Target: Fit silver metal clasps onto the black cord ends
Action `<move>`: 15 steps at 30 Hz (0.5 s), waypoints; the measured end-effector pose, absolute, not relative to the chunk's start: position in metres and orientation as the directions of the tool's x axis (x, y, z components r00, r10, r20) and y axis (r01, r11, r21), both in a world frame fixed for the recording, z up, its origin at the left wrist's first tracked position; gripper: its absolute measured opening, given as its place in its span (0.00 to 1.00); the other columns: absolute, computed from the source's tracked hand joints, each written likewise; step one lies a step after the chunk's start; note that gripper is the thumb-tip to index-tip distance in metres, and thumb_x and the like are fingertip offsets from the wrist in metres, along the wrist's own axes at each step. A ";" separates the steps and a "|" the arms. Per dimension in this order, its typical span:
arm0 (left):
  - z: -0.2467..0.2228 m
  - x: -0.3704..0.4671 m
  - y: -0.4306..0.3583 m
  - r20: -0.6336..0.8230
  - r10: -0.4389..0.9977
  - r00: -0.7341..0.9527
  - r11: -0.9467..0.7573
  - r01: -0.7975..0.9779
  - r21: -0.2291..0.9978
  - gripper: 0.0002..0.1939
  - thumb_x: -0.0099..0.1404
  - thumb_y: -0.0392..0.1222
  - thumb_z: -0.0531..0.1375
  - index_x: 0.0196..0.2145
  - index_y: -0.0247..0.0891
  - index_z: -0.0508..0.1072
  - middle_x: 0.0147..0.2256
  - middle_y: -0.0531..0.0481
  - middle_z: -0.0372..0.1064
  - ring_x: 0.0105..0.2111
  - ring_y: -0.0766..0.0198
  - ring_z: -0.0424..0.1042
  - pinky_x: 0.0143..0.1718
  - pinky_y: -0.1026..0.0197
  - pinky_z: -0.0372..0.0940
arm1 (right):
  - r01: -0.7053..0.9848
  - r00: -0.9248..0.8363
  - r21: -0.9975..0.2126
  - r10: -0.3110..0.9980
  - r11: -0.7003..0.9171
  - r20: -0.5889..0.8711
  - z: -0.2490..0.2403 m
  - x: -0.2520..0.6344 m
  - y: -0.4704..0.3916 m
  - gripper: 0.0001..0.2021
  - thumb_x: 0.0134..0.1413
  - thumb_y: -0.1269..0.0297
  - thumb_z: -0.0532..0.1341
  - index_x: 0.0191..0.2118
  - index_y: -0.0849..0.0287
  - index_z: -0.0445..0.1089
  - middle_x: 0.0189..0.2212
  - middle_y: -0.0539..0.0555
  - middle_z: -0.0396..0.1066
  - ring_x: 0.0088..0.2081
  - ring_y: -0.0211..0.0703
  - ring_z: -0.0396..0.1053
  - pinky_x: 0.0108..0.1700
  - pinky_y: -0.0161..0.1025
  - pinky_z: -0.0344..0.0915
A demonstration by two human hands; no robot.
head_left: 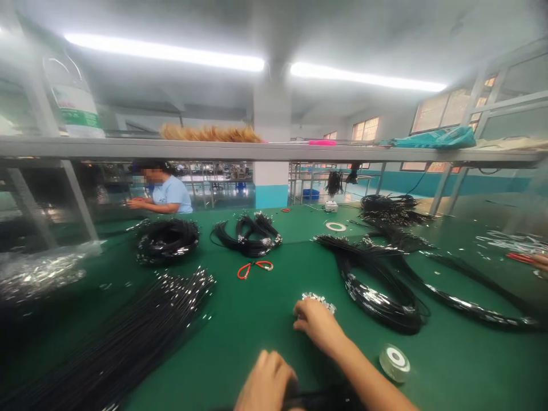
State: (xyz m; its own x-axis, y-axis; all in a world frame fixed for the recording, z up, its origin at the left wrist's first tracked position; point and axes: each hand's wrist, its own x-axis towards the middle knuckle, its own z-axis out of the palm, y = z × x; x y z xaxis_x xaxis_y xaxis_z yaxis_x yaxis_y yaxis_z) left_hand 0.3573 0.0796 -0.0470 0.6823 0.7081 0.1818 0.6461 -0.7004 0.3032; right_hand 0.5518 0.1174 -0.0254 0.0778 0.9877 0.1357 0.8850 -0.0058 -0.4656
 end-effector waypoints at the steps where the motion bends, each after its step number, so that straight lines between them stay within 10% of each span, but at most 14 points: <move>1: -0.049 0.369 0.082 0.147 0.730 0.668 -0.677 0.675 0.295 0.12 0.51 0.42 0.70 0.32 0.39 0.74 0.34 0.51 0.73 0.36 0.58 0.71 0.37 0.63 0.66 | 0.880 0.085 -0.475 0.990 -0.020 0.117 -0.032 0.549 0.124 0.05 0.43 0.74 0.64 0.30 0.60 0.74 0.30 0.54 0.75 0.36 0.49 0.71 0.37 0.41 0.63; 7: -0.047 0.374 0.092 0.164 0.791 0.589 -0.606 0.718 0.342 0.08 0.66 0.31 0.54 0.30 0.37 0.69 0.31 0.52 0.70 0.33 0.62 0.69 0.33 0.63 0.61 | 0.767 0.137 -0.641 0.972 0.018 0.192 -0.039 0.560 0.114 0.14 0.45 0.81 0.56 0.35 0.60 0.74 0.34 0.58 0.74 0.39 0.51 0.69 0.42 0.45 0.60; 15: -0.027 0.373 0.114 0.434 0.765 0.475 -0.632 0.427 0.646 0.12 0.70 0.40 0.47 0.38 0.43 0.69 0.33 0.54 0.69 0.35 0.63 0.68 0.39 0.65 0.60 | 0.234 0.297 -0.963 0.933 0.133 0.201 -0.014 0.585 0.082 0.15 0.51 0.53 0.60 0.37 0.60 0.72 0.31 0.56 0.77 0.34 0.47 0.74 0.36 0.41 0.68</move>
